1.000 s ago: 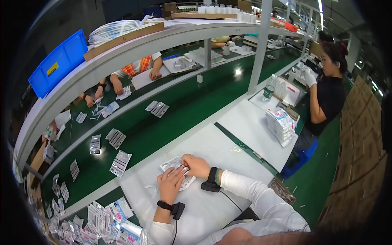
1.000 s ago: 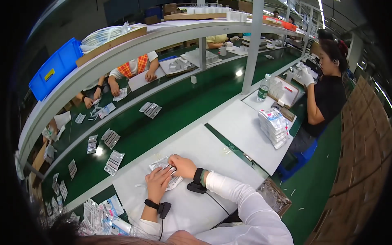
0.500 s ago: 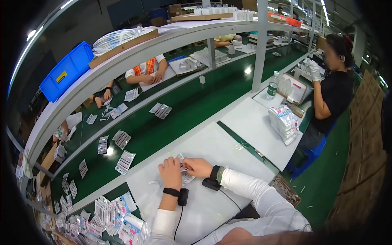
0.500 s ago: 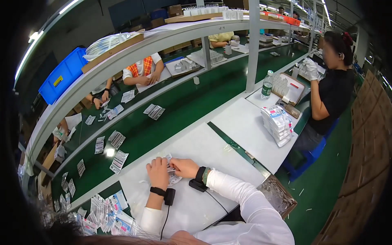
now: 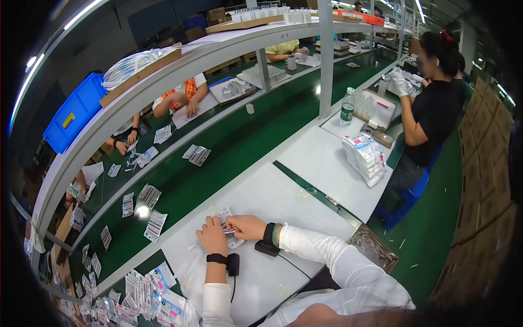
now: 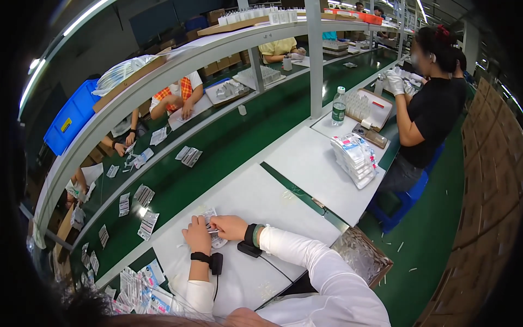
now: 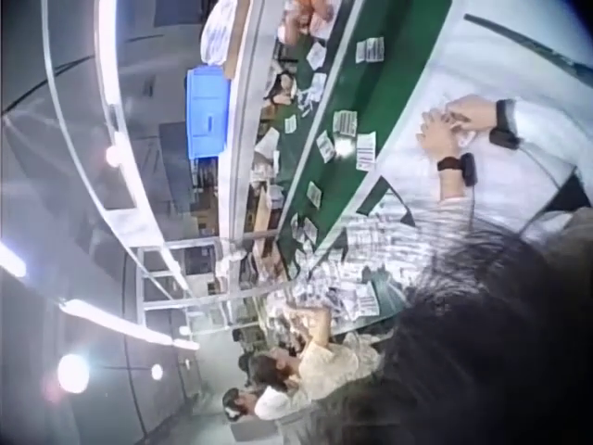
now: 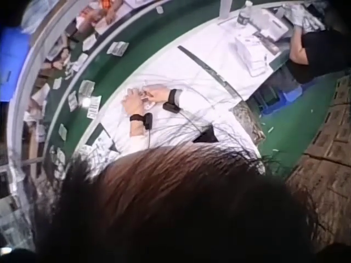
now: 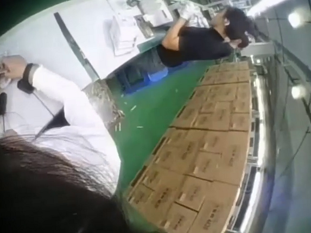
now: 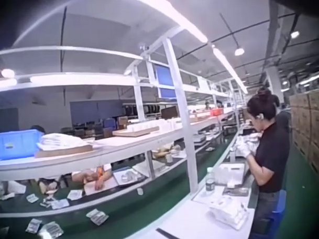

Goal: The person picks up a charger and a plastic bag, places the charger inside the bag, and seals it by hand. They then set the packaged charger aside and repeat the process.

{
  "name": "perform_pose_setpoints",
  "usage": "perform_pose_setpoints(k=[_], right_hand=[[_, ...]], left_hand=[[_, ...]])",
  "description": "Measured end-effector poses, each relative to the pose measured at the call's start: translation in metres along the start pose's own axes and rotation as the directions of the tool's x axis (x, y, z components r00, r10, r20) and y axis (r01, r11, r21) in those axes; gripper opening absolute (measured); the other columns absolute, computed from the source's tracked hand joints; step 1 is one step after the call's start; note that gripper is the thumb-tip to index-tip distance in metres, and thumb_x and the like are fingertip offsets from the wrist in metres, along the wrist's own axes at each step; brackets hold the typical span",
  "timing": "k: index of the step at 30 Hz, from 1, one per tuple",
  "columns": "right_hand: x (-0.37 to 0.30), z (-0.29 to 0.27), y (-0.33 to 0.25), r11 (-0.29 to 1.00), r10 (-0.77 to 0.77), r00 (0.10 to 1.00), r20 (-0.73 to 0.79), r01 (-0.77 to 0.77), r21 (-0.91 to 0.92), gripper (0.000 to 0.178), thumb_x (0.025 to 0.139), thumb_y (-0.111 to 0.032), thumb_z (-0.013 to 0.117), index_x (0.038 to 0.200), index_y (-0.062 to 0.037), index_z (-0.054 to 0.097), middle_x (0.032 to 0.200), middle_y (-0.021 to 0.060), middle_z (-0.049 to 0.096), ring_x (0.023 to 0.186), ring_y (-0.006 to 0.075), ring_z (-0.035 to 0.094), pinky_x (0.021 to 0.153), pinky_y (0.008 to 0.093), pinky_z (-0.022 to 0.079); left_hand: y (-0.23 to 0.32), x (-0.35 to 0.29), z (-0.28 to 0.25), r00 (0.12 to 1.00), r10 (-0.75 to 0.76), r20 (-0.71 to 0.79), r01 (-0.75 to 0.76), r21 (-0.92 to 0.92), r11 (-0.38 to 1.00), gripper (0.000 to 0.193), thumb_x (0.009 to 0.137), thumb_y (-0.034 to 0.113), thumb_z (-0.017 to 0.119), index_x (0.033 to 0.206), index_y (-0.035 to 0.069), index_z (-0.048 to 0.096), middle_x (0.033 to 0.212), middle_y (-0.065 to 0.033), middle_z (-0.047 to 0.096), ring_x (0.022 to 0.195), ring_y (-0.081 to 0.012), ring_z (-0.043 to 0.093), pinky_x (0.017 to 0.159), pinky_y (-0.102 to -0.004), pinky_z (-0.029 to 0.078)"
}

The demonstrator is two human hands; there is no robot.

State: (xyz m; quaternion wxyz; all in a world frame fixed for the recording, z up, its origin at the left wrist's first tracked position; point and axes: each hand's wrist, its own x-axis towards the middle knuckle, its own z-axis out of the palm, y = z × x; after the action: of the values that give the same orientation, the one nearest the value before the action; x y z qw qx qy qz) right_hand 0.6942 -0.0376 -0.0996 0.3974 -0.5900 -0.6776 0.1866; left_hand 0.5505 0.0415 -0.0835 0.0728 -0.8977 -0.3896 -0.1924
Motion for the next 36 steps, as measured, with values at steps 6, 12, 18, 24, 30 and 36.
perform_pose_setpoints(k=[6,12,18,24,30,36], right_hand=[[-0.004,0.009,0.0,0.992,-0.117,0.993,0.002,0.117,-0.045,0.024,0.077,-0.011,0.062,0.101,-0.0121,0.057,0.089,0.0064,0.058,0.082,0.0273,0.06,0.069,0.0388,0.048],[-0.026,-0.031,0.019,0.916,-0.293,0.948,0.128,0.316,-0.247,0.042,0.086,-0.031,0.067,0.124,-0.0171,0.06,0.129,0.0018,0.059,0.128,0.0264,0.047,0.104,0.0439,0.037],[-0.024,-0.034,0.007,0.902,-0.214,0.953,0.214,0.277,-0.332,0.042,0.093,-0.038,0.058,0.13,-0.0198,0.06,0.138,-0.0043,0.057,0.139,0.0224,0.037,0.113,0.048,0.027],[-0.024,-0.04,-0.006,0.875,-0.084,0.966,0.245,0.189,-0.447,0.037,0.096,-0.039,0.053,0.128,-0.0235,0.063,0.138,-0.0073,0.056,0.139,0.0221,0.037,0.115,0.0518,0.021],[-0.026,-0.031,0.002,0.871,-0.132,0.975,0.177,0.2,-0.449,0.03,0.097,-0.036,0.053,0.122,-0.0278,0.067,0.134,-0.0109,0.06,0.138,0.0216,0.04,0.116,0.0526,0.018],[-0.022,-0.031,0.003,0.934,0.013,0.998,0.058,0.008,-0.357,0.025,0.094,-0.033,0.058,0.113,-0.0234,0.07,0.119,-0.0067,0.067,0.127,0.0205,0.049,0.113,0.0518,0.021]], left_hand=[[-0.034,-0.036,-0.007,1.0,-0.026,0.015,0.03,-0.435,0.9,0.024,0.076,0.0,0.062,0.098,0.007,0.06,0.102,-0.0089,0.058,0.094,-0.032,0.06,0.079,-0.0457,0.047],[-0.051,-0.055,-0.018,0.962,0.267,0.059,-0.205,-0.488,0.848,0.045,0.081,0.007,0.065,0.126,0.011,0.06,0.133,-0.0103,0.057,0.118,-0.0314,0.056,0.095,-0.0419,0.046],[-0.077,-0.075,-0.014,0.956,0.265,0.128,-0.185,-0.439,0.879,0.041,0.09,0.02,0.061,0.132,0.018,0.059,0.14,0.0019,0.054,0.13,-0.0258,0.048,0.104,-0.0448,0.036],[-0.08,-0.072,-0.017,0.938,0.313,0.151,-0.248,-0.34,0.907,0.042,0.094,0.028,0.058,0.135,0.022,0.057,0.142,0.0062,0.052,0.138,-0.0229,0.039,0.11,-0.0466,0.029],[-0.069,-0.07,-0.02,0.927,0.344,0.149,-0.285,-0.315,0.905,0.04,0.095,0.03,0.056,0.135,0.024,0.057,0.142,0.0067,0.052,0.139,-0.0219,0.037,0.114,-0.0474,0.023],[-0.077,-0.072,-0.016,0.949,0.242,0.201,-0.116,-0.491,0.863,0.034,0.097,0.027,0.053,0.13,0.025,0.062,0.138,0.0058,0.056,0.138,-0.0215,0.038,0.115,-0.0458,0.02]])
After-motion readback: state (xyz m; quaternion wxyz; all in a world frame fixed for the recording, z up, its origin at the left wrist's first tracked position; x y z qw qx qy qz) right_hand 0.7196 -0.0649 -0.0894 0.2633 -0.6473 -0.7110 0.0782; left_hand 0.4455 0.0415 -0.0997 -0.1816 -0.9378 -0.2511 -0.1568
